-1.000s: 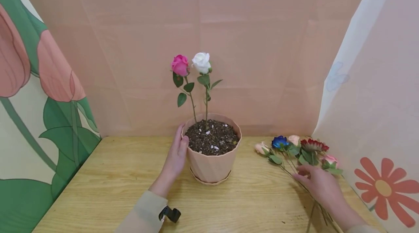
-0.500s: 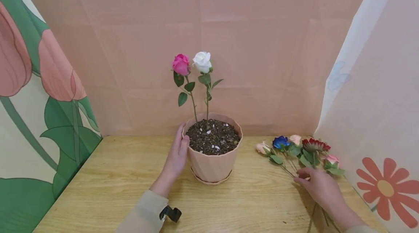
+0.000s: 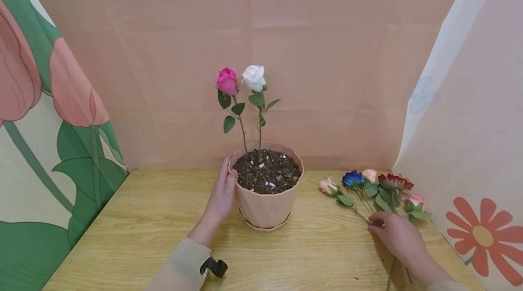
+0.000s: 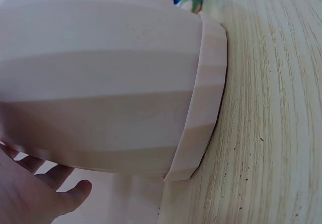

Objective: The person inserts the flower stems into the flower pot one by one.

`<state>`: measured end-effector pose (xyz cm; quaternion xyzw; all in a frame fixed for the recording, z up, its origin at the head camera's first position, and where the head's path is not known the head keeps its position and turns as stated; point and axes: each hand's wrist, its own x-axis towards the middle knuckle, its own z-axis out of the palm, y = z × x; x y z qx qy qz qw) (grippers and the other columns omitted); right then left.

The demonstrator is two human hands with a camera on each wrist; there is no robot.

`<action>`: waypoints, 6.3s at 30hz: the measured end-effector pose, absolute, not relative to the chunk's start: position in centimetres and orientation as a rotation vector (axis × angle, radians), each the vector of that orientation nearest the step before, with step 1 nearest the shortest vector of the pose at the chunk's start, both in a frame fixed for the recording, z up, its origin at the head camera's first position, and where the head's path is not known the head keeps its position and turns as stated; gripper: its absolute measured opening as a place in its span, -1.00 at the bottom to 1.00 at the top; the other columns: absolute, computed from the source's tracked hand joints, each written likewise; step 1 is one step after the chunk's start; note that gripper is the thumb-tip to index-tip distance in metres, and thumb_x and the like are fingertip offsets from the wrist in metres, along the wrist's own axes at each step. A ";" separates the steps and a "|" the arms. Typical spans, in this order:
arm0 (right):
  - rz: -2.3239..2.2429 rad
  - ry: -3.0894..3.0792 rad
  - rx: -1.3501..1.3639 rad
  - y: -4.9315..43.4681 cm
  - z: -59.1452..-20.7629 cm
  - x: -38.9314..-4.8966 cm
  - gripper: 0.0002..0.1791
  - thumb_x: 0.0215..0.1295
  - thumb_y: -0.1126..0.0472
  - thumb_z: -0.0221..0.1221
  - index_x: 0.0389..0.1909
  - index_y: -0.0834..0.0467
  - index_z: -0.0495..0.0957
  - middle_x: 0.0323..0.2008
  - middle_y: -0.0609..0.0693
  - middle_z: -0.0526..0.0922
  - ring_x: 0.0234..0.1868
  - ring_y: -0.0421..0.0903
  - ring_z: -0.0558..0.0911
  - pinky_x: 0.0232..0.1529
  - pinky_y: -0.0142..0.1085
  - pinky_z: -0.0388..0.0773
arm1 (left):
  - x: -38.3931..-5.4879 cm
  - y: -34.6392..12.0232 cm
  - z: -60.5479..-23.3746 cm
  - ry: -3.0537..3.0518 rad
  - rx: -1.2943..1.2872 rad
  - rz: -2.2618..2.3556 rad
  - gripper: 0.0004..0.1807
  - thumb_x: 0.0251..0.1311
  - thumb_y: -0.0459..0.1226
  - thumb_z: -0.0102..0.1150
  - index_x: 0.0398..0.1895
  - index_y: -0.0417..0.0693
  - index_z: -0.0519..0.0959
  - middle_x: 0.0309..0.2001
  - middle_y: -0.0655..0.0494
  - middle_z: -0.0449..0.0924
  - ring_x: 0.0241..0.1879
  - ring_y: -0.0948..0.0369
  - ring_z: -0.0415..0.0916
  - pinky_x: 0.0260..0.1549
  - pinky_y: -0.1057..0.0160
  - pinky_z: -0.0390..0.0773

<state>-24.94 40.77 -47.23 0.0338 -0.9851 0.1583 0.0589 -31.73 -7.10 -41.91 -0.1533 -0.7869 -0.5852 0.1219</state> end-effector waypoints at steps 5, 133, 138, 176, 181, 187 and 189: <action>0.479 -3.026 0.095 40.6 -47.2 -25.1 -0.86 0.35 0.19 0.52 -0.14 0.12 0.83 -0.21 0.06 0.84 -0.24 0.13 0.79 -0.22 0.17 0.70 | -31.7 -7.0 -41.9 -2.291 -0.454 -1.706 -0.33 0.81 -0.01 -0.24 0.84 0.18 0.00 0.75 -0.12 0.08 0.60 -0.18 0.25 0.53 -0.31 0.26; 1.246 -2.155 0.364 16.1 -29.0 -34.4 -0.80 0.68 0.16 0.25 0.04 0.22 0.71 -0.22 0.10 0.80 -0.24 -0.03 0.75 -0.29 -0.45 0.60 | -31.6 -7.0 -42.1 -2.295 -0.451 -1.679 -0.36 0.83 -0.04 -0.23 0.82 0.05 0.05 0.72 -0.21 0.13 0.57 -0.23 0.30 0.52 -0.35 0.26; 1.235 -2.143 0.373 15.7 -28.9 -34.6 -0.82 0.68 0.17 0.26 0.03 0.21 0.72 -0.23 0.08 0.80 -0.25 -0.04 0.75 -0.31 -0.45 0.60 | -31.6 -7.0 -42.1 -2.294 -0.439 -1.686 -0.36 0.83 -0.04 -0.24 0.82 0.06 0.05 0.73 -0.20 0.12 0.59 -0.22 0.27 0.53 -0.34 0.24; 1.022 -2.370 0.446 14.4 -32.2 -36.1 -0.81 0.71 0.28 0.18 -0.18 0.23 0.68 -0.37 0.10 0.74 -0.39 -0.03 0.64 -0.34 -0.12 0.55 | -31.7 -7.0 -42.1 -2.282 -0.440 -1.658 -0.36 0.82 -0.04 -0.22 0.82 0.05 0.07 0.70 -0.21 0.18 0.54 -0.21 0.35 0.51 -0.34 0.29; 1.025 -2.385 0.444 14.3 -32.1 -35.9 -0.79 0.73 0.26 0.16 -0.14 0.26 0.70 -0.33 0.16 0.76 -0.38 -0.01 0.64 -0.34 -0.08 0.56 | -31.6 -7.0 -42.1 -2.288 -0.434 -1.663 -0.36 0.83 -0.06 -0.22 0.82 0.06 0.07 0.69 -0.22 0.19 0.53 -0.23 0.36 0.51 -0.36 0.27; 1.069 -2.365 0.425 14.4 -32.3 -35.8 -0.82 0.71 0.26 0.18 -0.09 0.27 0.71 -0.31 0.18 0.76 -0.34 0.04 0.68 -0.31 -0.08 0.59 | -31.5 -7.0 -42.0 -2.292 -0.433 -1.666 -0.36 0.83 -0.05 -0.21 0.82 0.07 0.06 0.70 -0.20 0.20 0.51 -0.23 0.38 0.51 -0.35 0.28; 1.100 -2.356 0.403 14.4 -32.4 -35.7 -0.83 0.70 0.26 0.21 -0.09 0.25 0.72 -0.31 0.18 0.77 -0.33 0.06 0.69 -0.30 -0.08 0.60 | -31.5 -7.0 -42.0 -2.293 -0.431 -1.665 -0.36 0.82 -0.05 -0.21 0.82 0.07 0.06 0.69 -0.20 0.20 0.51 -0.23 0.38 0.51 -0.35 0.28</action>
